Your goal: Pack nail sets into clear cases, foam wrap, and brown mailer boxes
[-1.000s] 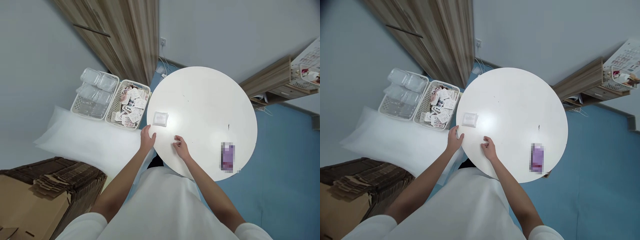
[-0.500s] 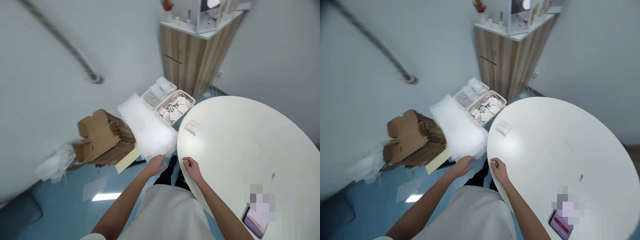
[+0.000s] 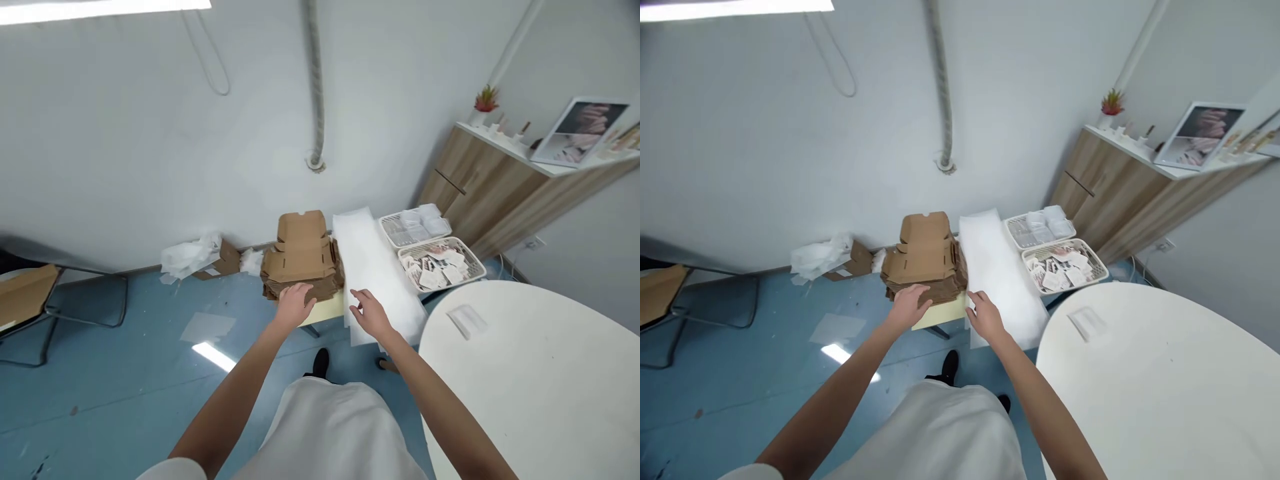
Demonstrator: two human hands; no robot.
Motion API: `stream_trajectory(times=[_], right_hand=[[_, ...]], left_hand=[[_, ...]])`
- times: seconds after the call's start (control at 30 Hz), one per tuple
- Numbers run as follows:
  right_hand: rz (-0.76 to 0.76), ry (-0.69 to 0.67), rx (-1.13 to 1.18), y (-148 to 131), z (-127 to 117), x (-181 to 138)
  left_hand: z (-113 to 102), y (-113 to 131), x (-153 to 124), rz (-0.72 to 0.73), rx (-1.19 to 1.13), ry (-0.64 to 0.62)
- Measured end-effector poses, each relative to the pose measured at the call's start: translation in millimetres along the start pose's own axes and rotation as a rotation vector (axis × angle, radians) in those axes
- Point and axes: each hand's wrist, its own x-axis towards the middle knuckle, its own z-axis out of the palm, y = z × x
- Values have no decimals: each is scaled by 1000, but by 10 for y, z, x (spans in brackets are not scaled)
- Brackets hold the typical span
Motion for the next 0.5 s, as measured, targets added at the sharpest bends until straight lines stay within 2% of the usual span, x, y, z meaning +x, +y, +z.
stream_trajectory(times=[0.1,0.23,0.4,0.5], right_hand=[[13,56,-204,-353,32,581],[65,86,-403,-678,126,1126],[165,86,-496,-766,291,1401],[237,73,-554,-748,342,1466]], left_hand=[[-165,-348,209,-16,49,-14],[-160,-669,445,-3,101,-52],[-10,-847,522,-2,95,-170],[30,-906,506,39,57,-177]])
